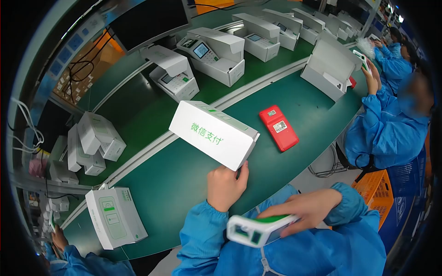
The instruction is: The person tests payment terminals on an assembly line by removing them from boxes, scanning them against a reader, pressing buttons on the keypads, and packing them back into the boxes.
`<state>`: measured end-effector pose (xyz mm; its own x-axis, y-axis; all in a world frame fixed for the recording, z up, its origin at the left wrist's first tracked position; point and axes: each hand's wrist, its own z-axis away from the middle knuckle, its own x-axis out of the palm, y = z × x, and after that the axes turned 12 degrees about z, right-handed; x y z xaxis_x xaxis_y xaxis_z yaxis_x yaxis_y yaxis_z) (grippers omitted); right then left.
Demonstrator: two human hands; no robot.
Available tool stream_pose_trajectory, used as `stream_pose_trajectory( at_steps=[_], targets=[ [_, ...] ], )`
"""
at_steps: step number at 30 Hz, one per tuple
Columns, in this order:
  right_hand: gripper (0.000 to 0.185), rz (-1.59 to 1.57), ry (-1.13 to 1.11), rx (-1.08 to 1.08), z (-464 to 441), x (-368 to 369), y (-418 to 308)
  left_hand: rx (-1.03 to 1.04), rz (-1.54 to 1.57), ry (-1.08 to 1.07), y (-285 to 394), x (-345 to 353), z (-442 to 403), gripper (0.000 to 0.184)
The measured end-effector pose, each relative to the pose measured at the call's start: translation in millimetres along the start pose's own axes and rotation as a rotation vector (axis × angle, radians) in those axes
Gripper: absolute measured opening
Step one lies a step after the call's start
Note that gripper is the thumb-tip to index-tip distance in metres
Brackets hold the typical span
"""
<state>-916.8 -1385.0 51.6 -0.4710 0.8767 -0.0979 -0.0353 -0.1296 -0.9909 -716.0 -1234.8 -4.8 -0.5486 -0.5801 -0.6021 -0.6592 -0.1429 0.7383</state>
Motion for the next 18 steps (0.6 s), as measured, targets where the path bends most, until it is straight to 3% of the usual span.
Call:
stream_pose_trajectory(
  at_steps=[1,2,3,4,5,6,7,9,11,12,13,17,18],
  targets=[
    [0.067,-0.012,-0.065,0.012,-21.0,0.9,-7.0,0.055,-0.006,0.025,-1.4,2.7,-1.4,0.019],
    [0.067,-0.024,-0.125,0.024,-42.4,2.9,-14.4,-0.034,-0.081,-0.057,-0.5,0.9,-0.5,0.017],
    [0.06,0.113,0.043,-0.098,-62.3,-0.9,-17.8,-0.121,-0.161,-0.136,0.6,-1.4,1.3,0.018],
    [0.058,0.208,0.193,-0.068,-84.2,-6.4,-13.6,-0.211,-0.244,-0.212,0.8,-5.0,4.4,0.021],
    [0.057,0.3,0.34,-0.022,-106.1,-11.7,-9.5,-0.185,-0.027,-0.147,-11.6,-2.6,16.3,0.027],
    [0.059,0.191,0.421,0.015,-123.1,-17.6,-15.2,-0.153,0.192,-0.081,-32.3,4.1,34.1,0.035],
    [0.061,0.081,0.5,0.053,-134.7,-23.9,-20.3,-0.112,0.12,-0.082,-30.1,-2.3,31.4,0.039],
    [0.067,0.261,0.788,-0.044,-143.3,-20.2,-18.7,-0.03,-0.024,-0.076,-21.9,-16.7,24.0,0.047],
    [0.077,0.544,1.039,-0.115,-141.6,-26.9,-19.9,-0.164,-0.213,-0.123,-13.8,-20.3,24.7,0.03],
    [0.076,0.581,1.096,-0.053,-139.0,-35.8,-21.7,0.064,-0.23,-0.037,-20.7,-19.8,23.7,0.021],
    [0.076,0.619,1.158,0.011,-136.7,-45.5,-25.2,0.039,-0.214,-0.013,-17.0,-20.4,23.1,0.019],
    [0.068,0.886,1.101,0.193,-149.4,-75.3,9.9,0.011,-0.172,0.035,5.6,-23.4,20.1,0.011],
    [0.065,1.219,1.156,0.291,-154.3,-70.8,12.5,0.043,-0.175,0.043,4.6,-22.5,20.1,0.012]
  ],
)
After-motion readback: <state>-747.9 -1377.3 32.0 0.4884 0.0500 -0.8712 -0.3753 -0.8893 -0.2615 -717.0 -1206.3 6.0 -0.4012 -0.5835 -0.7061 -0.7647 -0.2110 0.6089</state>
